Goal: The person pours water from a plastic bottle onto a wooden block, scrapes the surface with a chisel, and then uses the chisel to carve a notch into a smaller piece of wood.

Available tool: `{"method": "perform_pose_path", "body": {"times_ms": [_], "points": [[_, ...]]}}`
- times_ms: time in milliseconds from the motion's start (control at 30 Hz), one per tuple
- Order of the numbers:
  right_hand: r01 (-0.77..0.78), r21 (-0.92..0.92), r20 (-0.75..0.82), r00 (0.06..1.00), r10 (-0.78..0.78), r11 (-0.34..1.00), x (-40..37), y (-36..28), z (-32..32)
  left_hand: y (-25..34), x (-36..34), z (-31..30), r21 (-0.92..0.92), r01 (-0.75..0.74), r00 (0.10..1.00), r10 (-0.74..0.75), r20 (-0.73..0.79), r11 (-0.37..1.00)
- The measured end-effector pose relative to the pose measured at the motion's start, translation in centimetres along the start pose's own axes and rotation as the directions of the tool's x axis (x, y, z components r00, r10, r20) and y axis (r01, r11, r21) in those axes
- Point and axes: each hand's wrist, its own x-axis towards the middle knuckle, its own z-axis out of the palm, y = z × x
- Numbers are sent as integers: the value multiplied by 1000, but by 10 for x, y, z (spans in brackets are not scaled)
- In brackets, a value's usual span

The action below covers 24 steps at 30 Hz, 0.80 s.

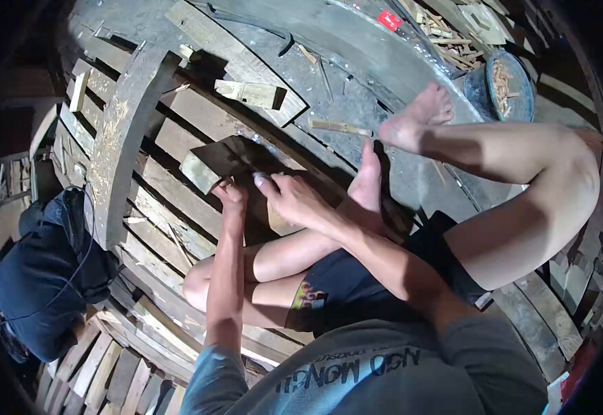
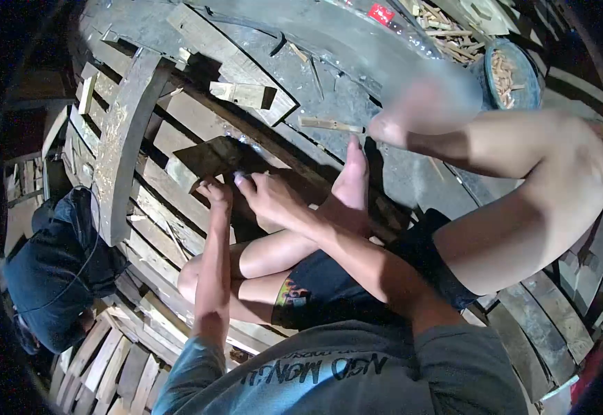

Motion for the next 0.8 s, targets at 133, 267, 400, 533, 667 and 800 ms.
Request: {"method": "perform_pose_path", "body": {"times_ms": [133, 267, 400, 533, 667, 800], "points": [[89, -150, -277, 952, -129, 985, 2, 34, 22, -18, 11, 10, -227, 118, 993, -116, 23, 967], [-59, -32, -114, 992, 55, 998, 1, 28, 10, -2, 28, 26, 183, -69, 965, 112, -237, 981], [46, -120, -124, 990, -61, 992, 0, 31, 11, -14, 16, 24, 183, -28, 969, 72, -236, 983], [-243, 82, 164, 960, 228, 966, 8, 13, -20, -14, 17, 22, 238, -47, 958, 111, -264, 970], [334, -73, -223, 913, -342, 940, 14, 45, 21, -23, 10, 10, 255, -25, 956, 98, -277, 967], [-100, 108, 33, 995, 97, 989, 17, 27, -11, -9, 24, 17, 160, -81, 942, 128, -309, 984]]}}
